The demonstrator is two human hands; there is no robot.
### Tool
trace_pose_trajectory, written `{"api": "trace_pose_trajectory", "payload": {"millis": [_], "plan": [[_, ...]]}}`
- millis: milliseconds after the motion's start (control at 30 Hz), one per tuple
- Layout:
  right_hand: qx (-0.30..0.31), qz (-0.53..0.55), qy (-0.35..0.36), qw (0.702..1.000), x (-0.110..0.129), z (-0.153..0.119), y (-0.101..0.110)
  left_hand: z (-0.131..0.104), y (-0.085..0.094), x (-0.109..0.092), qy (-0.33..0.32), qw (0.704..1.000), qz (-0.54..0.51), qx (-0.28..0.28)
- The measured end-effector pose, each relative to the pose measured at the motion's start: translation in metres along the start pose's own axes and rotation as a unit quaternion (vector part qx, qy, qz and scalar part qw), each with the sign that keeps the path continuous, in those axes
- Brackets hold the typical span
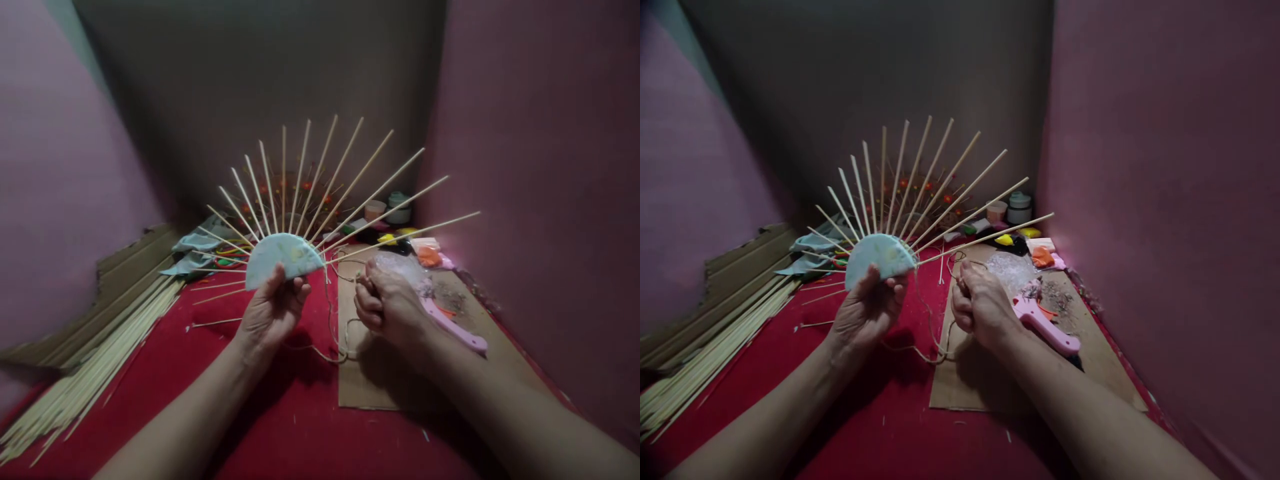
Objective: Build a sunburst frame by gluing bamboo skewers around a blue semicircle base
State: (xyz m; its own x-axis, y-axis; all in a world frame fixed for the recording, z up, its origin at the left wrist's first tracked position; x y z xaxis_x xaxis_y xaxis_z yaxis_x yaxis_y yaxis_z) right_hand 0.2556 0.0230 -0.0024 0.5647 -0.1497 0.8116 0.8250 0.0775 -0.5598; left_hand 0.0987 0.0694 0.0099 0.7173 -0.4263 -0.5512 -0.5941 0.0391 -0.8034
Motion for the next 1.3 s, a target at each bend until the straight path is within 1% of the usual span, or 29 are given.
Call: {"api": "trace_pose_trajectory", "payload": {"millis": [100,233,300,400,500,667,733,833,900,933,1000,1067,1133,1167,1233,1300], "plan": [[-0.007,-0.069,0.032,0.997,-0.004,-0.001,0.000,-0.001,0.000,0.003,-0.012,1.000,0.016,-0.009],[0.016,-0.133,0.094,0.986,-0.003,-0.001,-0.002,-0.001,0.000,0.009,-0.020,0.999,0.039,-0.012],[0.014,-0.123,0.117,0.985,-0.002,-0.001,-0.003,0.000,0.000,0.014,-0.017,0.998,0.052,-0.002],[-0.005,-0.064,0.130,0.989,0.000,0.000,-0.004,-0.001,-0.003,0.019,-0.018,0.995,0.088,0.041],[-0.025,-0.014,0.116,0.993,0.001,0.000,-0.005,-0.003,-0.004,0.025,-0.016,0.988,0.138,0.070],[-0.072,-0.031,0.087,0.993,0.002,-0.002,-0.010,-0.012,-0.008,0.034,0.025,0.961,0.255,0.102],[-0.096,-0.006,0.078,0.992,0.001,-0.001,-0.010,-0.014,-0.009,0.038,0.058,0.953,0.269,0.125],[-0.131,0.027,0.036,0.990,-0.004,0.003,-0.008,-0.018,-0.011,0.048,0.130,0.938,0.265,0.183],[-0.146,0.052,0.010,0.988,-0.006,0.005,-0.005,-0.018,-0.010,0.052,0.167,0.924,0.274,0.208],[-0.153,0.069,-0.002,0.986,-0.007,0.007,-0.003,-0.018,-0.009,0.053,0.177,0.917,0.289,0.209],[-0.169,0.103,-0.023,0.980,-0.008,0.008,0.001,-0.014,-0.004,0.051,0.169,0.908,0.339,0.180],[-0.183,0.117,-0.035,0.976,-0.008,0.010,0.004,-0.009,0.000,0.043,0.134,0.905,0.383,0.126],[-0.174,0.107,-0.027,0.979,-0.005,0.011,0.007,-0.006,0.003,0.032,0.090,0.912,0.392,0.076],[-0.164,0.098,-0.020,0.981,-0.003,0.012,0.007,-0.004,0.003,0.028,0.075,0.917,0.388,0.062],[-0.150,0.084,-0.010,0.985,-0.001,0.013,0.009,-0.003,0.003,0.021,0.055,0.922,0.379,0.056],[-0.151,0.078,-0.006,0.985,0.001,0.013,0.011,-0.002,0.002,0.017,0.039,0.925,0.374,0.057]]}}
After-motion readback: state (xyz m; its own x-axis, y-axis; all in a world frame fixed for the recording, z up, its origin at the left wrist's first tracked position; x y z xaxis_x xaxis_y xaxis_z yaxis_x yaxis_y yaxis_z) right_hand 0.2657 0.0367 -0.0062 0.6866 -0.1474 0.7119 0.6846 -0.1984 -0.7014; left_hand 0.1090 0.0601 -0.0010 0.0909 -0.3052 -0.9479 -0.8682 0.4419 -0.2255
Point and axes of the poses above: each hand's wrist, its own z-axis towards the middle knuckle, its own y-axis out of the back of the hand, x = y × z, the point moved 4 cm from there along z, towards the middle knuckle, and after that the axes turned 8 degrees about y, right-handed, at the moved point
